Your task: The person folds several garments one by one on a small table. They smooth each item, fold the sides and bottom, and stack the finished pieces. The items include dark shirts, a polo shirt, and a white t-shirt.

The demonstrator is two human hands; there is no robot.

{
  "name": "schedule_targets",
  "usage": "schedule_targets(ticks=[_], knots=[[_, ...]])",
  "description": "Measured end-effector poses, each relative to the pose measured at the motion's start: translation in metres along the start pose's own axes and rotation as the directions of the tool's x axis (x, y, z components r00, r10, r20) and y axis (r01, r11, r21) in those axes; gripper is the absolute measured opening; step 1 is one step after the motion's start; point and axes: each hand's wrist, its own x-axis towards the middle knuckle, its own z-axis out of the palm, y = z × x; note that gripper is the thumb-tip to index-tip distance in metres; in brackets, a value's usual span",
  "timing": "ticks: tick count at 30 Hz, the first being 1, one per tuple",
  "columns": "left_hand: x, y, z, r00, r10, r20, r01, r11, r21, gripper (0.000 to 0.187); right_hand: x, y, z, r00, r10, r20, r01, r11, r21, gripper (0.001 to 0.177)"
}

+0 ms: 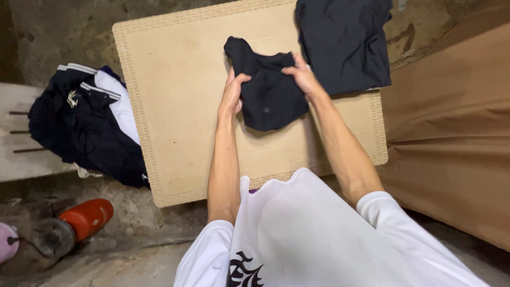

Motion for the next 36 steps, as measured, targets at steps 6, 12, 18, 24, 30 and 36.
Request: schedule_targets(ticks=[6,12,18,24,30,36], knots=[[0.018,0.021,0.098,0.97,0.115,0.214,-0.092,0.989,-0.115,0.079,-0.015,-0.089,-0.085,0.937,-0.332,-0.11,0.312,0.936,-0.16,0.077],[0.068,-0.003,0.188,0.868,0.313,0.385,-0.338,0.941,-0.003,0.077,-0.026,-0.139,-0.178,0.903,-0.402,-0.154,0.41,0.912,0.025,0.058],[0.112,-0.054,0.202,0.991,-0.062,0.121,0.02,0.946,0.324,0.091,0.026,-0.052,-0.282,0.784,-0.618,-0.057,0.505,0.689,-0.52,0.054],[0.106,-0.145,0.154,0.987,0.044,-0.151,0.08,0.688,0.721,0.086,-0.013,-0.009,-0.278,0.902,-0.156,-0.403,-0.132,0.79,-0.599,0.05],[0.069,-0.15,0.17,0.977,-0.183,-0.111,0.211,0.729,0.652,0.068,-0.025,-0.027,-0.259,0.875,-0.227,-0.427,-0.211,0.617,-0.758,0.049],[0.063,-0.165,0.168,0.995,0.044,-0.09,0.046,0.604,0.796,0.071,-0.038,-0.042,-0.255,0.858,-0.251,-0.448,-0.247,0.563,-0.789,0.04]])
